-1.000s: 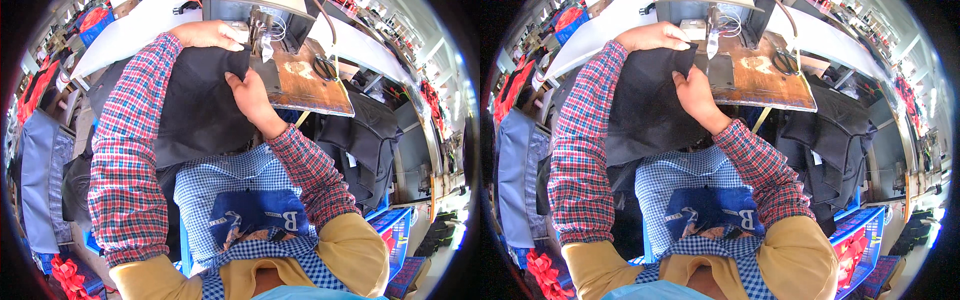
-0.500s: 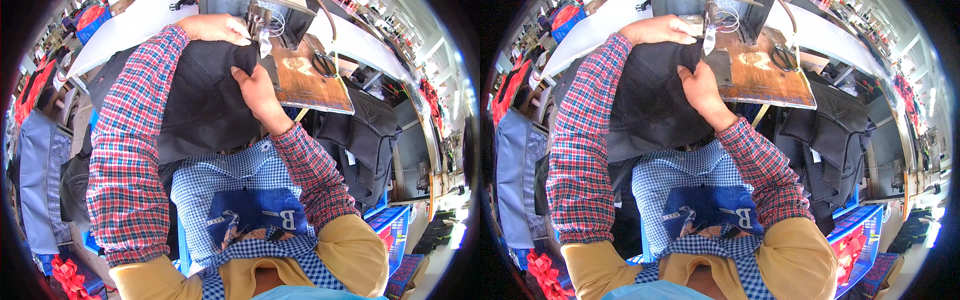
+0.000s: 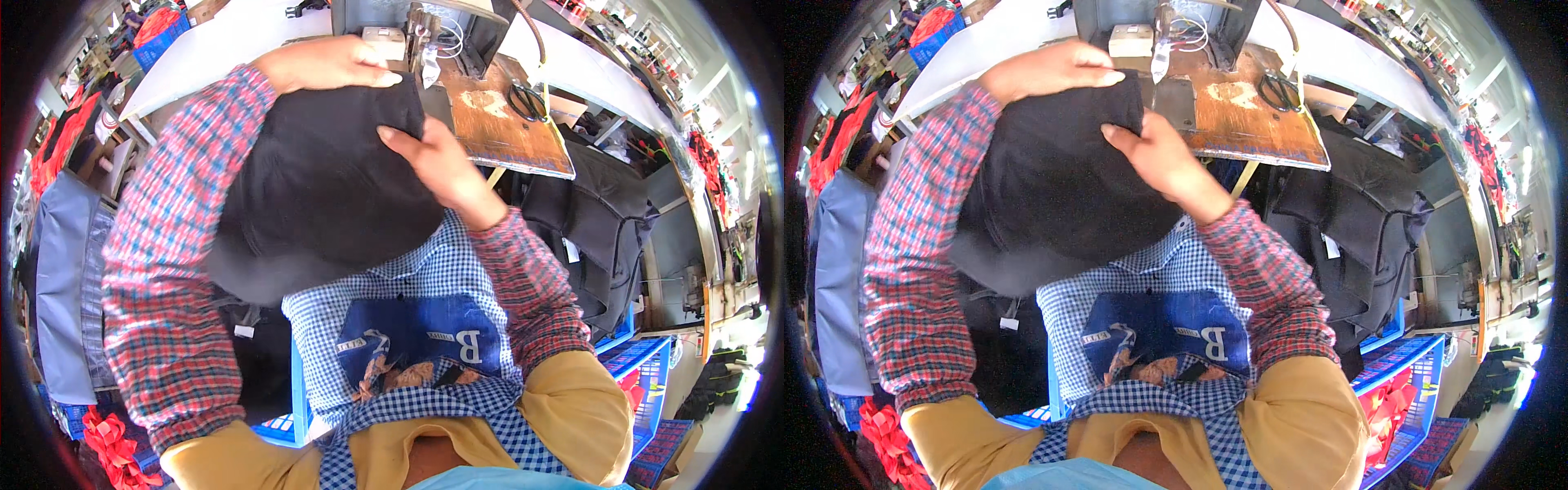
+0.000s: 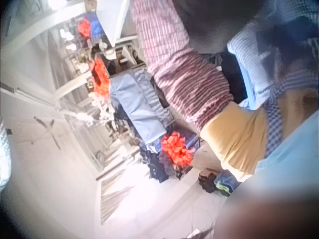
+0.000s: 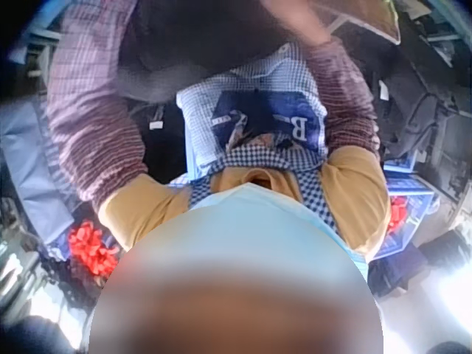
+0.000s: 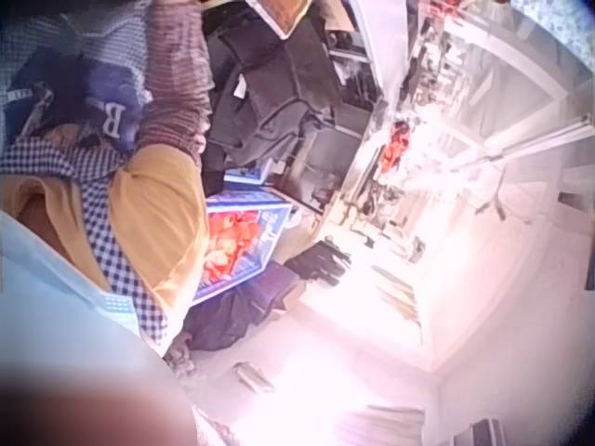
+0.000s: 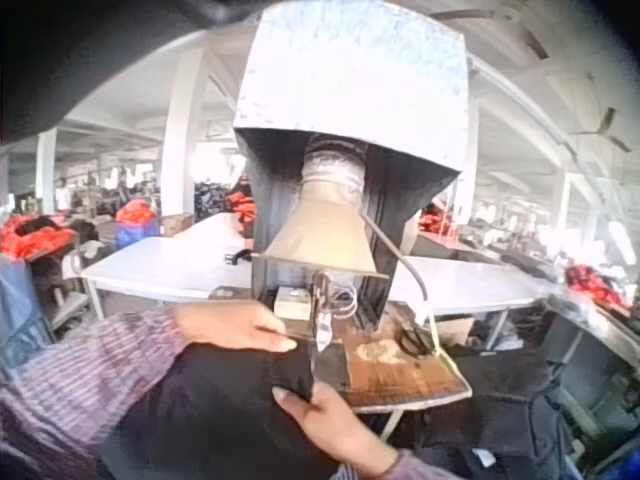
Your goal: The person is assembling and sewing black fabric pieces using an industrial machine and scissors.
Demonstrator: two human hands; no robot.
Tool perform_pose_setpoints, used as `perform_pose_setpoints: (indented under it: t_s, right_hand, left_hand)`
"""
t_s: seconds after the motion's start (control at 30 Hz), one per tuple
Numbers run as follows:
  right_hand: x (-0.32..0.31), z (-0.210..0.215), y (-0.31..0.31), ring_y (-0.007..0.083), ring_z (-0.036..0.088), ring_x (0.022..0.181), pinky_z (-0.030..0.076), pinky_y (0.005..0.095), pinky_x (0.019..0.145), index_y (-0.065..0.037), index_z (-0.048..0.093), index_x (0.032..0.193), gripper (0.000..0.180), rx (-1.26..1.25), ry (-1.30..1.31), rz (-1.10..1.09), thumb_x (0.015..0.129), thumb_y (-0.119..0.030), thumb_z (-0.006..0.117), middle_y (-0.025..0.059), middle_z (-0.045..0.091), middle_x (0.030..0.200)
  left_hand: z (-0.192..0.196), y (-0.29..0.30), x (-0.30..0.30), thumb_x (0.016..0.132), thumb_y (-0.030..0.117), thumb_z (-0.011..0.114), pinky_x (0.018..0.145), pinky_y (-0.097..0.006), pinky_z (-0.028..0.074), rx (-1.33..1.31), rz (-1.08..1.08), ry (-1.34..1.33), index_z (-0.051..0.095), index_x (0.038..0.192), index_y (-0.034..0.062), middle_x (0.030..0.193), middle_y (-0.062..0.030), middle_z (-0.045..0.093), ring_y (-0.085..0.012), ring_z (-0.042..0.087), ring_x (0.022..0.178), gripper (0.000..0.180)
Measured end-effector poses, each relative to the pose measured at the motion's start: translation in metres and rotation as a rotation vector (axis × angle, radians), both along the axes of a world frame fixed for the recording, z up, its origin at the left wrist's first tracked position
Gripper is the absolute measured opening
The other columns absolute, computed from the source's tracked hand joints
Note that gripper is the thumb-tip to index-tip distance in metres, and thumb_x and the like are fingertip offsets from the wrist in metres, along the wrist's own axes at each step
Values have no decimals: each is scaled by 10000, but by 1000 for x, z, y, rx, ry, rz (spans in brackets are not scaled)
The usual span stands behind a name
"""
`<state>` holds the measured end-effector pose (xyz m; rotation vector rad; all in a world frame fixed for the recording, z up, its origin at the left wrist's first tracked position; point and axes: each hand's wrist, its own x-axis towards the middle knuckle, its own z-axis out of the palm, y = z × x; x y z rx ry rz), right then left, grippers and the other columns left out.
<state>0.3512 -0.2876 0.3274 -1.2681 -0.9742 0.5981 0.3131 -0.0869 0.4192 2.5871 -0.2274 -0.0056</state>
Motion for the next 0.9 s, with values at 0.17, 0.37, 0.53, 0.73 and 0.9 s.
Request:
perform_pose_setpoints:
  t_s: [0.17, 0.37, 0.53, 0.73, 0.9]
  right_hand:
    - [22, 68, -95, 153, 622, 855, 496, 304, 784, -18, 605, 1141, 339, -241, -766, 279, 881, -228, 662, 90, 688, 990]
    - [50, 153, -211, 136, 592, 856, 470, 291, 768, 9, 640, 1066, 300, -597, -1066, 27, 838, -173, 709, 90, 662, 902]
    - [42, 161, -239, 240, 587, 1067, 444, 334, 921, -3, 597, 1171, 455, -784, -1028, -300, 810, -252, 720, 156, 614, 1173]
    - [-40, 101, -185, 361, 568, 1021, 445, 460, 836, -18, 548, 1136, 579, -374, -1217, 339, 725, -359, 772, 163, 605, 1074]
    - [-60, 60, -162, 380, 583, 739, 452, 438, 631, -45, 584, 905, 298, -358, -958, 575, 822, -317, 673, 174, 590, 754]
  left_hand:
    - [1, -25, -103, 864, 671, 475, 839, -326, 479, -3, 75, 466, 622, 1090, -66, 1057, -151, 646, -234, 605, 964, 784]
    - [-38, -81, -149, 881, 621, 495, 914, -367, 454, 24, -47, 227, 590, 1160, -52, 1150, -205, 610, -284, 591, 1061, 735]
    - [-23, -127, -145, 840, 349, 689, 690, -352, 475, -217, -127, 251, 593, 933, -38, 798, -154, 629, -214, 632, 783, 410]
    - [-14, -192, -162, 839, 366, 654, 695, -460, 470, 122, -79, -8, 555, 903, -33, 796, -233, 611, -419, 600, 808, 415]
    - [-7, -165, -181, 931, 490, 505, 775, -402, 469, 107, -281, 878, 553, 1084, -57, 921, -257, 619, -345, 618, 877, 570]
